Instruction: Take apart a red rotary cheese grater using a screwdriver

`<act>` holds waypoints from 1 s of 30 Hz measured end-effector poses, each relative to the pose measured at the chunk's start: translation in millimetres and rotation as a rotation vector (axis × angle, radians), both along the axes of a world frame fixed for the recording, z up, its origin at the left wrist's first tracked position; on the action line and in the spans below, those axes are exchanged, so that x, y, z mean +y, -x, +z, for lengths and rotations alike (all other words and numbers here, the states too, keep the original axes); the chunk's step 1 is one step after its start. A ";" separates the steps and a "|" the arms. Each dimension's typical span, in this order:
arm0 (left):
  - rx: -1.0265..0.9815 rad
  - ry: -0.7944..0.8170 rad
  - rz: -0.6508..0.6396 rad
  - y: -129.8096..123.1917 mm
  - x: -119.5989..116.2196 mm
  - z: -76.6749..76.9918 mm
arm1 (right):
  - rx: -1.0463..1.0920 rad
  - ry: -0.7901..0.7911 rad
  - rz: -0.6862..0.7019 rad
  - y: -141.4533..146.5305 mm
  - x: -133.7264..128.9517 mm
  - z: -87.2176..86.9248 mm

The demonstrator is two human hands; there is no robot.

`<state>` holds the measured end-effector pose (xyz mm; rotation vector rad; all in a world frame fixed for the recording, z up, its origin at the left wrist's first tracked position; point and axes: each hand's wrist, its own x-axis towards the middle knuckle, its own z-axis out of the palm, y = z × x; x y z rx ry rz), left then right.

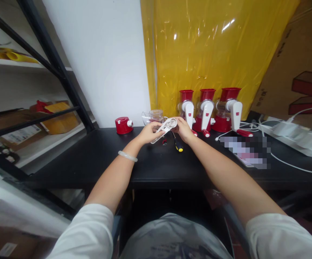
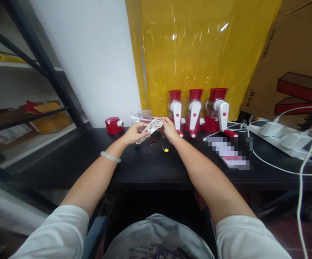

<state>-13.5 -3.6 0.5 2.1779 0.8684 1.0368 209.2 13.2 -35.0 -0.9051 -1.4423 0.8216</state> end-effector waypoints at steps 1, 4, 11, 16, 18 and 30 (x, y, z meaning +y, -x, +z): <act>-0.020 0.031 -0.007 -0.4 -1.0 0.4 | 0.056 0.029 0.010 1.7 -0.7 0.5; -0.082 0.121 -0.020 -2.1 -3.7 1.6 | 0.174 0.071 0.028 5.6 -2.8 3.2; -0.167 0.050 0.067 -2.2 -2.7 2.6 | 0.269 0.053 -0.009 5.4 -4.2 12.0; 0.023 -0.178 0.269 6.4 -5.2 6.3 | 0.312 0.052 0.004 11.2 -10.8 16.7; 0.104 -0.203 0.319 7.8 -7.5 7.7 | 0.334 0.041 0.065 15.5 -15.6 18.1; 0.161 -0.271 0.014 -6.6 -7.9 -9.8 | 0.411 0.071 0.148 37.4 -31.5 14.7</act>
